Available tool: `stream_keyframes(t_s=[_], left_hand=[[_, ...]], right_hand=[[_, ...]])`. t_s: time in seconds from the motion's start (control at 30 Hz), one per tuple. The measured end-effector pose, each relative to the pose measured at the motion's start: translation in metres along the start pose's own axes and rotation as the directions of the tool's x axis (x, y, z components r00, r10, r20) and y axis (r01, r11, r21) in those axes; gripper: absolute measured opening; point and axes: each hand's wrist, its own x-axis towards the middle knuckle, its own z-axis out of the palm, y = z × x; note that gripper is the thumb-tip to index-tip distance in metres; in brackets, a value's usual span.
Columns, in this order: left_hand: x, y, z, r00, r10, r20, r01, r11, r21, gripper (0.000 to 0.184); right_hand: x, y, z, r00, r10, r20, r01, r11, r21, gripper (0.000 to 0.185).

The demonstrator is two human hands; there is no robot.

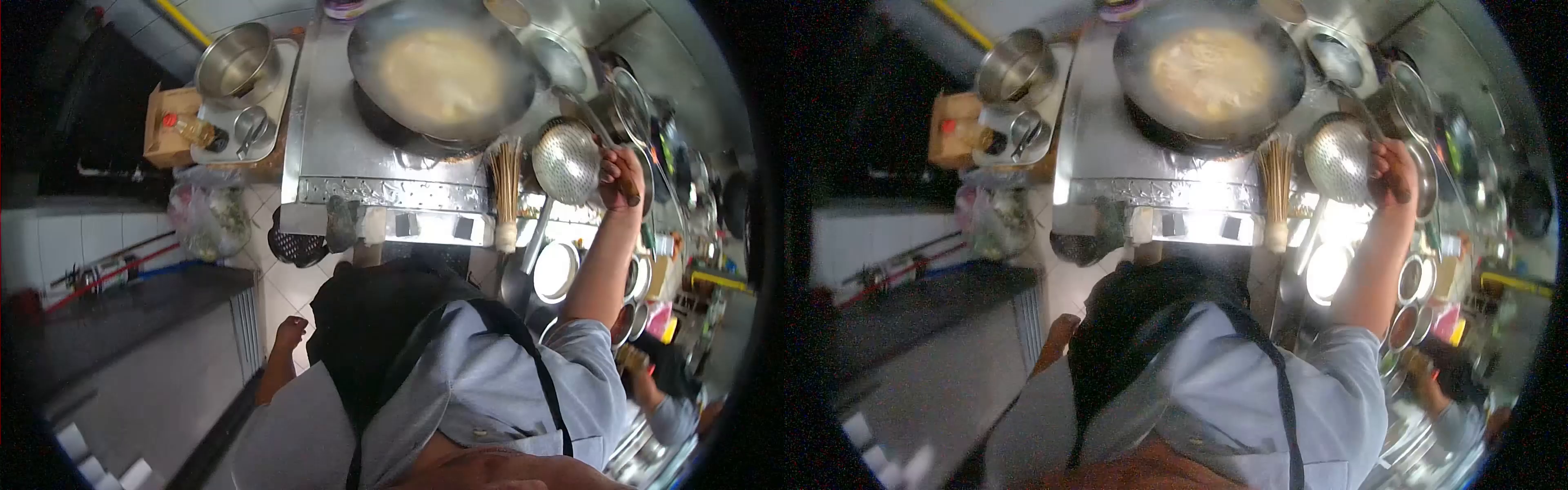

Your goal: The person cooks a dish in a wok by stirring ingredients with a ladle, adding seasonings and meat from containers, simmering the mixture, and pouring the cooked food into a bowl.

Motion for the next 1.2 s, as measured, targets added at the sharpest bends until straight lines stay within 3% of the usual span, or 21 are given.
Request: stream_keyframes(t_s=[0.17, 0.2, 0.23, 0.27, 0.3, 0.33, 0.4, 0.43, 0.5, 0.53, 0.57, 0.6, 0.63, 0.73, 0.87, 0.97, 1.03, 1.07, 1.1, 1.17, 1.2], left_hand=[[0.056, -0.055, -0.061, 0.978, 0.191, 0.080, -0.196, 0.980, 0.047, 0.038], [0.066, -0.067, -0.074, 0.982, 0.170, 0.085, -0.172, 0.985, 0.015, 0.037], [0.076, -0.080, -0.086, 0.986, 0.143, 0.091, -0.142, 0.990, -0.017, 0.036], [0.071, -0.079, -0.090, 1.000, -0.024, -0.017, 0.021, 0.989, -0.143, 0.034], [0.082, -0.098, -0.106, 1.000, -0.014, -0.001, 0.014, 0.992, -0.123, 0.034], [0.098, -0.130, -0.124, 0.991, -0.028, 0.132, 0.076, 0.926, -0.370, 0.034], [0.096, -0.145, -0.152, 0.960, -0.014, 0.281, 0.175, 0.812, -0.557, 0.033], [0.086, -0.149, -0.165, 0.933, 0.245, 0.262, -0.164, 0.942, -0.294, 0.032], [0.082, -0.157, -0.168, 0.804, 0.482, 0.348, -0.514, 0.858, 0.001, 0.030], [0.080, -0.164, -0.160, 0.948, 0.224, 0.228, -0.221, 0.975, -0.039, 0.030], [0.080, -0.170, -0.158, 0.991, -0.074, 0.113, 0.087, 0.990, -0.114, 0.029], [0.081, -0.170, -0.165, 0.972, -0.145, 0.187, 0.165, 0.982, -0.094, 0.029], [0.082, -0.169, -0.170, 0.972, -0.136, 0.191, 0.153, 0.985, -0.074, 0.029], [0.095, -0.157, -0.184, 0.965, -0.011, 0.261, -0.018, 0.994, 0.109, 0.030], [0.123, -0.127, -0.196, 0.825, -0.129, 0.550, 0.205, 0.976, -0.078, 0.028], [0.123, -0.113, -0.182, 0.904, -0.201, 0.376, 0.276, 0.948, -0.157, 0.027], [0.096, -0.087, -0.182, 0.937, -0.066, 0.342, 0.107, 0.989, -0.102, 0.027], [0.087, -0.078, -0.179, 0.944, -0.019, 0.329, 0.048, 0.995, -0.082, 0.027], [0.079, -0.084, -0.176, 0.931, 0.187, 0.313, -0.201, 0.980, 0.011, 0.025], [0.070, -0.083, -0.176, 0.871, 0.382, 0.308, -0.434, 0.893, 0.119, 0.023], [0.065, -0.078, -0.179, 0.894, 0.211, 0.394, -0.158, 0.974, -0.164, 0.021]], right_hand=[[-0.071, 0.072, 0.057, 0.990, -0.042, -0.137, 0.060, 0.990, 0.130, 0.052], [-0.085, 0.085, 0.064, 0.985, -0.033, -0.170, 0.061, 0.985, 0.162, 0.050], [-0.099, 0.099, 0.073, 0.997, -0.010, -0.080, 0.030, 0.966, 0.255, 0.048], [-0.112, 0.113, 0.077, 0.996, -0.010, -0.089, 0.032, 0.969, 0.245, 0.048], [-0.127, 0.126, 0.099, 0.980, -0.024, -0.200, 0.066, 0.977, 0.202, 0.028], [-0.141, 0.140, 0.120, 0.951, -0.039, -0.308, 0.090, 0.984, 0.153, 0.016], [-0.164, 0.163, 0.131, 0.955, -0.006, -0.297, 0.053, 0.987, 0.150, 0.015], [-0.174, 0.174, 0.136, 0.949, -0.001, -0.315, 0.043, 0.991, 0.127, 0.015], [-0.192, 0.198, 0.145, 0.913, 0.016, -0.408, -0.006, 1.000, 0.025, 0.021], [-0.201, 0.210, 0.153, 0.893, 0.036, -0.449, -0.026, 0.999, 0.028, 0.023], [-0.210, 0.219, 0.157, 0.872, 0.057, -0.486, -0.047, 0.998, 0.034, 0.026], [-0.217, 0.225, 0.164, 0.906, 0.146, -0.398, -0.135, 0.989, 0.056, 0.031], [-0.225, 0.240, 0.179, 0.861, 0.027, -0.508, -0.063, 0.997, -0.053, 0.039], [-0.242, 0.271, 0.201, 0.895, -0.010, -0.447, -0.026, 0.997, -0.076, 0.046], [-0.246, 0.305, 0.203, 0.967, 0.022, -0.255, 0.007, 0.994, 0.113, 0.050], [-0.237, 0.331, 0.176, 0.998, 0.036, -0.050, -0.011, 0.902, 0.431, 0.047], [-0.230, 0.351, 0.163, 0.996, -0.037, 0.080, -0.033, 0.685, 0.728, 0.050], [-0.227, 0.360, 0.154, 0.990, -0.090, 0.111, -0.025, 0.652, 0.758, 0.051], [-0.226, 0.364, 0.149, 0.979, -0.145, 0.140, -0.022, 0.615, 0.788, 0.052], [-0.228, 0.367, 0.142, 0.967, -0.192, 0.167, -0.030, 0.568, 0.823, 0.055], [-0.228, 0.368, 0.137, 0.962, -0.207, 0.179, -0.034, 0.558, 0.829, 0.056]])
